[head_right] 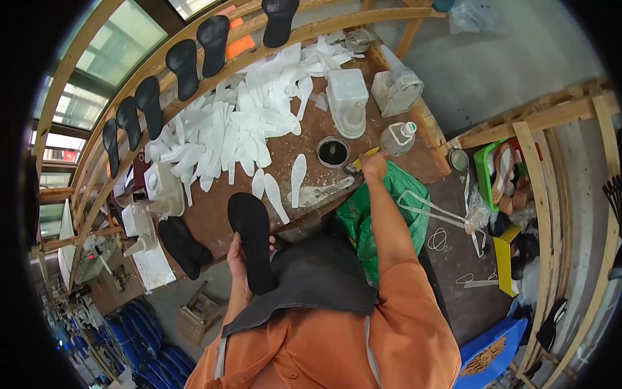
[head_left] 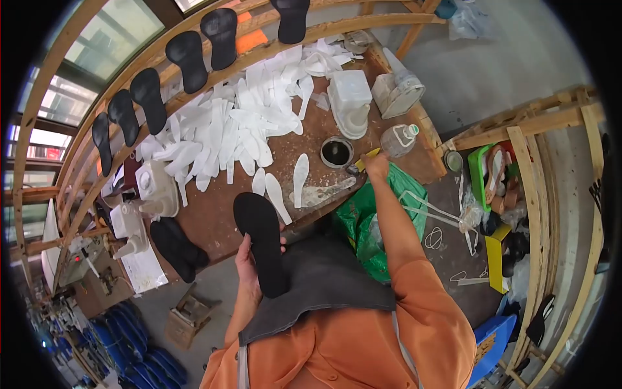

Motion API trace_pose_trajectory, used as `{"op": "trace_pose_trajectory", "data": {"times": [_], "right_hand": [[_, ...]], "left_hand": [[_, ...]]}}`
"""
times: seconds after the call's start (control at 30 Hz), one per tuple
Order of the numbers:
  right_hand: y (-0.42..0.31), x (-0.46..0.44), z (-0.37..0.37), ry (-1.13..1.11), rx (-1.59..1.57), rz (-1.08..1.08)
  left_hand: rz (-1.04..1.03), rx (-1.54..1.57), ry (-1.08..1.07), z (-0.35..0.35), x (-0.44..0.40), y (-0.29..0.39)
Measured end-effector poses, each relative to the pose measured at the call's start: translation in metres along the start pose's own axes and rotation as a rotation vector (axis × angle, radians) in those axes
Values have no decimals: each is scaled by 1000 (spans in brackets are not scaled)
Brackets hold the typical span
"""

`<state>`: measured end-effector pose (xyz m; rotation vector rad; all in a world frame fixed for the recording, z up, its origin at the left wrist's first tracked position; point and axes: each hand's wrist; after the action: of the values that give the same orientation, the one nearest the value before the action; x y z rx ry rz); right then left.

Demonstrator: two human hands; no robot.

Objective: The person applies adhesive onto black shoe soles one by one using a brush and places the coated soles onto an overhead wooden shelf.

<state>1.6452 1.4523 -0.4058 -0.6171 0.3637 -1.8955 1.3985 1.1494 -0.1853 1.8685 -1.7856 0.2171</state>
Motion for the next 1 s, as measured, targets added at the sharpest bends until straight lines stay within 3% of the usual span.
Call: {"op": "trace_pose_trajectory", "data": {"times": [0.07, 0.17, 0.27, 0.4, 0.5, 0.57, 0.6, 0.73, 0.9, 1.0], "right_hand": [[6, -5, -4, 24, -141, 12], [-2, -1, 5, -166, -275, 87], [-3, 27, 66, -362, -623, 71], [-45, 65, 118, -628, -1066, 13], [-75, 72, 101, -539, -972, 179], [-84, 66, 87, -425, -431, 329], [-86, 66, 79, -432, -426, 327], [-89, 58, 53, -143, 49, 805], [-89, 57, 60, -235, -58, 706], [-107, 75, 98, -256, -236, 597]], "left_hand": [[-17, 19, -25, 3, -1, -5], [-49, 17, 35, 2, -3, -8], [-74, 21, 95, 5, -7, -4], [4, 21, -121, 13, -13, 9], [-48, -43, -30, 8, -16, 8], [-91, -115, 59, 4, -16, 8], [-92, -111, 66, 4, -15, 9], [-13, 57, 20, 8, -10, 11], [-154, 74, 166, -14, -12, 7], [-128, 56, 122, -4, -12, 11]]}}
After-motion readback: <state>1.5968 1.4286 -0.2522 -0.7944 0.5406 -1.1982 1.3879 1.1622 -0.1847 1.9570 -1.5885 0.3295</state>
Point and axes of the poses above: each hand's wrist, its own x-axis away from the middle knuckle, its own z-axis out of the back of the hand, y = z × x
